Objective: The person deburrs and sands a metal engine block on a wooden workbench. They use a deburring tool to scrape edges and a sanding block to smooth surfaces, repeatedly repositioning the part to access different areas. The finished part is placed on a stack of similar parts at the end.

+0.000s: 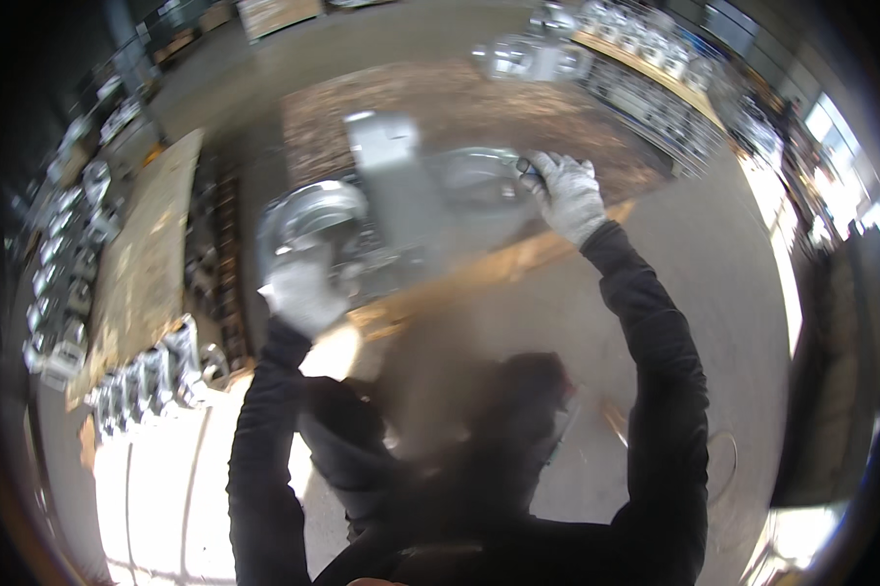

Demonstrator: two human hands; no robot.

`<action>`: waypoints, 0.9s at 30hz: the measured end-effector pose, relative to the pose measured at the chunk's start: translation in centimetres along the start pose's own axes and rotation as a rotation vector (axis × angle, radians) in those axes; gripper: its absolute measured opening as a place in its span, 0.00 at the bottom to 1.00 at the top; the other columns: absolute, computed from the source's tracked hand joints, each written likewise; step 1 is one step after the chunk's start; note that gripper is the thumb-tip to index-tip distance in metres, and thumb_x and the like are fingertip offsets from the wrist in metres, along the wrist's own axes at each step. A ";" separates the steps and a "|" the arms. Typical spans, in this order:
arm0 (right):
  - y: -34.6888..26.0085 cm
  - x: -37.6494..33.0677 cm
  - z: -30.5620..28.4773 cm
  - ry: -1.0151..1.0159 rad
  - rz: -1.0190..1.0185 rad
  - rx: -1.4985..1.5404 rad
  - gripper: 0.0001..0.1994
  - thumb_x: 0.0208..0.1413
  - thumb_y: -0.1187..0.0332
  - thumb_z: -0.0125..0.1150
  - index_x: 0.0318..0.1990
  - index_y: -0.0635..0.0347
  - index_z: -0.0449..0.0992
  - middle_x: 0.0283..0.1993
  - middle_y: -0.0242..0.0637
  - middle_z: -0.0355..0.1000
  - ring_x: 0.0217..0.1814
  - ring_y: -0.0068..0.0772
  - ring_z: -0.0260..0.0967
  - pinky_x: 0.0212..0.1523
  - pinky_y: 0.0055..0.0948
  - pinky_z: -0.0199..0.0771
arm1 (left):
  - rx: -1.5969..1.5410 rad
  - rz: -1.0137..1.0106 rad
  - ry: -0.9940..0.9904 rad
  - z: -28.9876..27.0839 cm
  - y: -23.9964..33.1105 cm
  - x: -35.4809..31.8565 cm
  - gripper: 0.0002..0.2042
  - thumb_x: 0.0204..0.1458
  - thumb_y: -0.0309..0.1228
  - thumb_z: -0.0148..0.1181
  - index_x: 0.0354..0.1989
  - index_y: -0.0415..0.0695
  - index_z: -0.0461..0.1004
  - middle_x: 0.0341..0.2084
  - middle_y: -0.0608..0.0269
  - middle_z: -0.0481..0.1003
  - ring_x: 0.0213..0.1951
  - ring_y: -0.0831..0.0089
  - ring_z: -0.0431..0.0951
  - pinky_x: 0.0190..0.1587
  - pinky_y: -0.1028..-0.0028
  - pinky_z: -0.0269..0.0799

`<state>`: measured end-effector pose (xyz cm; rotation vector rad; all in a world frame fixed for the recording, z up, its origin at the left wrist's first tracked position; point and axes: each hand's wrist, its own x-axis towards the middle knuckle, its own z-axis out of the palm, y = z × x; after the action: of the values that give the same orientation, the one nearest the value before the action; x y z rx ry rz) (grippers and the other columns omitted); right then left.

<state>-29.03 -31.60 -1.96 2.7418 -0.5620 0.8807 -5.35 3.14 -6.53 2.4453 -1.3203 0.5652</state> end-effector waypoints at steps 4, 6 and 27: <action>-11.5 6.7 1.3 0.038 -0.320 0.271 0.20 0.67 0.61 0.63 0.63 0.53 0.72 0.45 0.46 0.82 0.47 0.52 0.81 0.50 0.49 0.80 | 0.023 0.074 0.133 0.8 0.1 -0.6 0.24 0.60 0.52 0.61 0.50 0.43 0.79 0.46 0.35 0.78 0.38 0.44 0.82 0.38 0.48 0.77; -17.9 9.4 2.5 -0.046 -0.421 0.103 0.20 0.69 0.54 0.59 0.62 0.54 0.72 0.42 0.48 0.82 0.44 0.55 0.82 0.47 0.51 0.80 | -0.096 0.013 -0.005 1.0 -0.2 -0.6 0.26 0.62 0.55 0.58 0.55 0.44 0.79 0.43 0.41 0.80 0.43 0.46 0.83 0.44 0.49 0.78; -35.3 21.5 5.2 -0.641 -0.623 -0.204 0.18 0.63 0.52 0.61 0.47 0.58 0.84 0.44 0.50 0.83 0.52 0.56 0.81 0.52 0.53 0.81 | -0.367 0.041 0.113 1.7 -0.9 -0.5 0.24 0.51 0.51 0.67 0.40 0.38 0.82 0.31 0.54 0.83 0.37 0.58 0.83 0.44 0.58 0.75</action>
<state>4.42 -7.50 3.84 2.6981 0.1305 -0.1937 -4.48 3.23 -8.35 2.0646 -1.3000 0.4205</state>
